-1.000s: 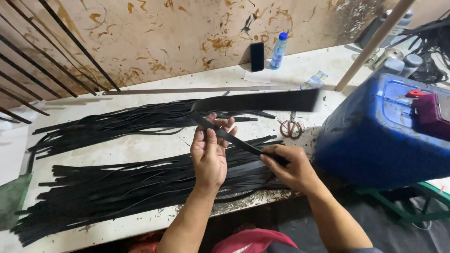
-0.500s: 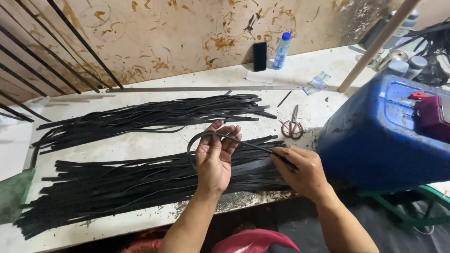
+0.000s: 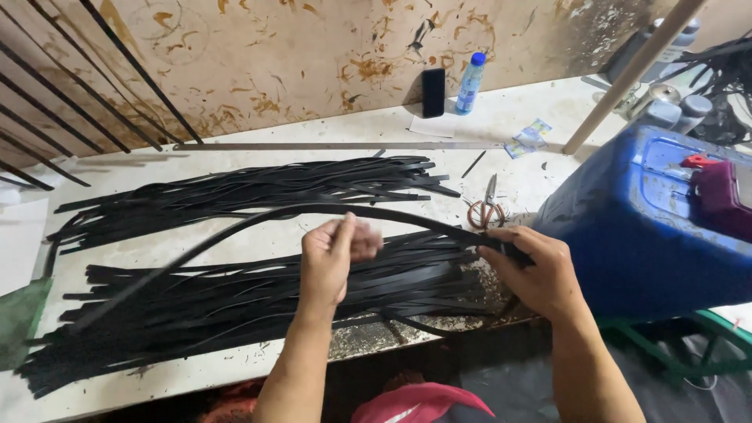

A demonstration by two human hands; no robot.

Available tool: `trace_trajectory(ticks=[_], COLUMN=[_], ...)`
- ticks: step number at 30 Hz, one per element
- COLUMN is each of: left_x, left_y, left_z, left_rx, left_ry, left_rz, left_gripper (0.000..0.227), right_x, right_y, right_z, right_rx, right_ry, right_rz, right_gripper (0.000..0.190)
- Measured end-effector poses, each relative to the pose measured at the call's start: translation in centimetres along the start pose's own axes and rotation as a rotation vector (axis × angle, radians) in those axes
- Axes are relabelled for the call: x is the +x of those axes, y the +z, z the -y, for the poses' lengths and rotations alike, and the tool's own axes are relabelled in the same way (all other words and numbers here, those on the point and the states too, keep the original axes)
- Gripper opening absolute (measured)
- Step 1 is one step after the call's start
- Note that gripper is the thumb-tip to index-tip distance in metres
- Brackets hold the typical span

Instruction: The person picks up long black rubber strips from a table, rubs them against a small device on a blue container, and then hangs them on a wall rack using clothespins. The process is repeated for multiple strips.

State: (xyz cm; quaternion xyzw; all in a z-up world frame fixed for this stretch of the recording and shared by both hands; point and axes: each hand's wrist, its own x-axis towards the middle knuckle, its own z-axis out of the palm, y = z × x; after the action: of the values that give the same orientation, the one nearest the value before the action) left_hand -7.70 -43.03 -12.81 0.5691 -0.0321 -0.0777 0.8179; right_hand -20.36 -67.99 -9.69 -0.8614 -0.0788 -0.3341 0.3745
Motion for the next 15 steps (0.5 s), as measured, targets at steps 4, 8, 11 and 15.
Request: trace_trajectory(ticks=[4,8,11,15], left_x=[-2.5,-1.7,0.2,4.7], left_y=[1.2,2.5,1.6,-1.6], left_z=[-0.3,1.9,1.7,1.6], left_rx=[0.608,0.774,0.729,0.791], left_ry=[0.294,0.903,0.895,0.772], left_rz=[0.101,0.437,0.611,0.619], left_gripper=[0.038,0.031,0.016,0.019], right_x=[0.3,1.1,1.2,0.2], right_y=[1.2,2.3,1.6,-0.9], right_z=[0.9,1.7,1.7,0.8], right_rx=[0.042,0.097,0.035,-0.070], right_ry=[0.049,0.037,0.024,0.075], right_rz=[0.022,0.118,0.145,0.143], right_gripper=[0.013,0.011,0.014,0.013])
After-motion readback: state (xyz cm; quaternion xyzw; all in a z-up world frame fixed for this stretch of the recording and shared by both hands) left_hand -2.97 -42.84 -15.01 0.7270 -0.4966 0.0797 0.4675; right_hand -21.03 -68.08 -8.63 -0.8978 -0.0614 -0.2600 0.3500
